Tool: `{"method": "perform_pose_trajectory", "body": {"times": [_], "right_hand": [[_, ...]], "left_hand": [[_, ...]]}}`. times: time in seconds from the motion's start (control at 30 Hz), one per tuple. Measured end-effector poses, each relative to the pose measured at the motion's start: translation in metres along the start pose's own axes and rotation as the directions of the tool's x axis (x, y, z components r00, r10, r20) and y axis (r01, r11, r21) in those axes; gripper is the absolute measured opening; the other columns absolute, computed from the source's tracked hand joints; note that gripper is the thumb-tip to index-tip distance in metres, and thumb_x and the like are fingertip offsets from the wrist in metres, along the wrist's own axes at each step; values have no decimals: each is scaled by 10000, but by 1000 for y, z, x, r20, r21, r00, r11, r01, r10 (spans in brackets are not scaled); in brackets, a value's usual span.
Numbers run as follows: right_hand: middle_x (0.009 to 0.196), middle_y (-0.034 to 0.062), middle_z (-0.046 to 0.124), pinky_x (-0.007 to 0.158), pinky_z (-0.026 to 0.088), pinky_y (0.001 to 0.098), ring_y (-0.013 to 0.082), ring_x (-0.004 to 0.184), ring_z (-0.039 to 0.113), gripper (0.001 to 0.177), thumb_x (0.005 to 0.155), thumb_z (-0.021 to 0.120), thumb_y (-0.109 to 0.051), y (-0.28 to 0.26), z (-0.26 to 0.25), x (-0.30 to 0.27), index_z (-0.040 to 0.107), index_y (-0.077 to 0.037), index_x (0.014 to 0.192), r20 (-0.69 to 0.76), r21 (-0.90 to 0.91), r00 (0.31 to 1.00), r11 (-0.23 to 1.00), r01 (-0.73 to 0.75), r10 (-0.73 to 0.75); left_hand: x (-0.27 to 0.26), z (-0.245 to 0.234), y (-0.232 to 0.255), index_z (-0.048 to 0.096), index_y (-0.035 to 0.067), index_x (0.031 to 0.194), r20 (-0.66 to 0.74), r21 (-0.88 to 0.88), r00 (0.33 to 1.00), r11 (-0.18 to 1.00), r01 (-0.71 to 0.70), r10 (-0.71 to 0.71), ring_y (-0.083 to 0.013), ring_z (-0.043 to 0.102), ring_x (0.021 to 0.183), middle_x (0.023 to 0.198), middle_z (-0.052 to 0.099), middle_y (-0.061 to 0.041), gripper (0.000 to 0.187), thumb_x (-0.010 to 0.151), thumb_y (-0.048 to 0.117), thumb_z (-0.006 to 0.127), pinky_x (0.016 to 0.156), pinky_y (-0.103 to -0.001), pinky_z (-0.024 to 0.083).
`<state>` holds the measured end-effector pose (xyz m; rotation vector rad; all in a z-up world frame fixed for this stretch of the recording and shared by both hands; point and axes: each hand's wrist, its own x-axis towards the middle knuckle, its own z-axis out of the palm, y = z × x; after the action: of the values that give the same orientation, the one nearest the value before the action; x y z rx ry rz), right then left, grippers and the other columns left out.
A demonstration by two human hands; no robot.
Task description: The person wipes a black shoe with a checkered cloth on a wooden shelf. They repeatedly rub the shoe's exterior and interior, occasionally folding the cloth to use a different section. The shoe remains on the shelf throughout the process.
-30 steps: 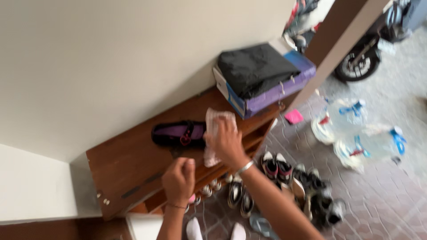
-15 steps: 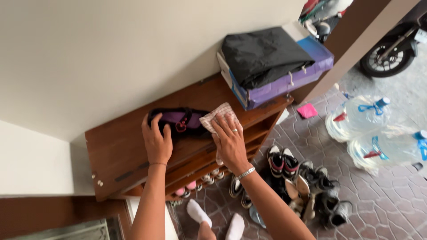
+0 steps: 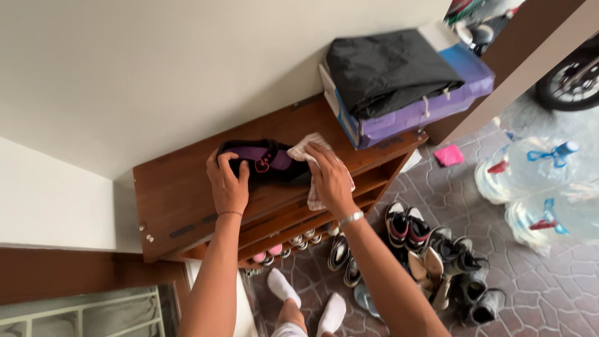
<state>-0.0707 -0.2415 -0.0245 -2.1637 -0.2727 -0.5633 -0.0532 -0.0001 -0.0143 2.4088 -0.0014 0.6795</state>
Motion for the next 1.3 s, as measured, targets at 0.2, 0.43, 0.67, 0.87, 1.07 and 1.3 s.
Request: {"method": "perform_pose_trajectory", "body": {"times": [0.2,0.43,0.67,0.87,1.07,1.3], "right_hand": [[1569,186,483,1227,284,521,381,1508,370,443,1007,575,-116,-21,9,-62,577,-46,1444,-129,-133,987,988,83,-100],[1525,105,562,1223,412,422,293,1425,525,409,1061,546,-253,-2,8,9,590,-78,1428,103,-129,994,991,-32,45],[1512,227,508,1068,404,512,444,1343,517,517,1062,570,-363,10,6,66,507,-126,1517,339,37,928,987,154,-157],[1631,162,387,1176,385,497,391,1431,446,606,1013,558,-456,-2,-1,24,462,-219,1563,238,-143,967,981,128,-92],[1595,128,380,1190,346,550,378,1444,366,616,970,615,-439,-10,1,-15,479,-226,1531,149,-384,975,899,212,-166],[1594,115,441,1203,353,520,356,1460,408,538,1001,567,-338,-13,5,-28,510,-222,1524,30,-405,989,903,143,-143]], "left_hand": [[2,-3,5,536,122,1131,1,28,1000,1000,13,-13,-404,517,1281,1404,484,-171,242,960,189,694,951,-498,520],[3,-7,9,530,121,1102,23,-6,998,999,54,-54,-388,540,1260,1424,486,-154,223,965,197,688,947,-490,529],[-3,-2,1,534,113,1127,-25,24,999,1000,-20,21,-436,483,1303,1428,458,-200,250,956,188,701,971,-511,511],[1,-1,2,529,124,1137,19,20,999,999,32,-32,-421,492,1290,1443,450,-186,257,952,188,695,975,-506,509],[3,2,0,530,121,1150,37,36,999,999,34,-35,-426,487,1289,1433,448,-195,257,964,195,691,977,-510,497],[1,1,-1,552,111,1133,-12,-19,1000,1000,-19,19,-433,480,1297,1420,463,-198,252,942,179,703,1025,-522,462]]}}
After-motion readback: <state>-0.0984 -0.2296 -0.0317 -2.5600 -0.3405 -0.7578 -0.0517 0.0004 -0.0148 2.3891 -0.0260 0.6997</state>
